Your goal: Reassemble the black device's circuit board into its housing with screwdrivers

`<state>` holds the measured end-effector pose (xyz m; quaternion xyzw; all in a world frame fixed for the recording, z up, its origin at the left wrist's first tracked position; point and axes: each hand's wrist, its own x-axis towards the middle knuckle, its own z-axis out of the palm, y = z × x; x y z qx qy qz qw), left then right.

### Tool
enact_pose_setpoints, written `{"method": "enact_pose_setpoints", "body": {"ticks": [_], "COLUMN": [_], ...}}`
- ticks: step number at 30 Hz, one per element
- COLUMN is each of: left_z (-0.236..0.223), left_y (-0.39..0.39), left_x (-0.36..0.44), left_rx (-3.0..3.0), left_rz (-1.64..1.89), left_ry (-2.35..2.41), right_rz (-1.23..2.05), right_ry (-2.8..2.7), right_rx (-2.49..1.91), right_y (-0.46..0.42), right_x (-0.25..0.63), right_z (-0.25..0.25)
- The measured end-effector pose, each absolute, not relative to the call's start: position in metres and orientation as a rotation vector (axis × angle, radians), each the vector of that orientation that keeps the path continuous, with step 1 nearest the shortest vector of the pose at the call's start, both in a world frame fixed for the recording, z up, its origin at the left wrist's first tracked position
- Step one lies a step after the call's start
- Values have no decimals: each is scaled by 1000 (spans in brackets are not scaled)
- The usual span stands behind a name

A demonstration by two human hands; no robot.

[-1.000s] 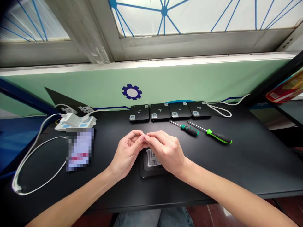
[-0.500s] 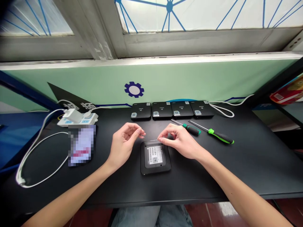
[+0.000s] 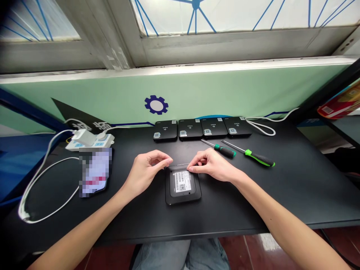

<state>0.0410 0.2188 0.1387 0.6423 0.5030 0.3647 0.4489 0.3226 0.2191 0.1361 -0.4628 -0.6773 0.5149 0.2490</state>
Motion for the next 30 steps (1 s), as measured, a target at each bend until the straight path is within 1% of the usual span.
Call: {"method": "enact_pose_setpoints", "body": {"ticks": [8, 30], "left_z": [144, 135], "left_y": [218, 212], "left_x": [36, 37], "left_rx": [1772, 1873], "left_rz": [743, 772], "left_ry": [1284, 1234], "right_rz": [1447, 1552], "right_ry": [-1803, -1693], "right_rx": [-1296, -1293], "right_y": [222, 222], "right_x": [325, 326], "right_z": [132, 123]}}
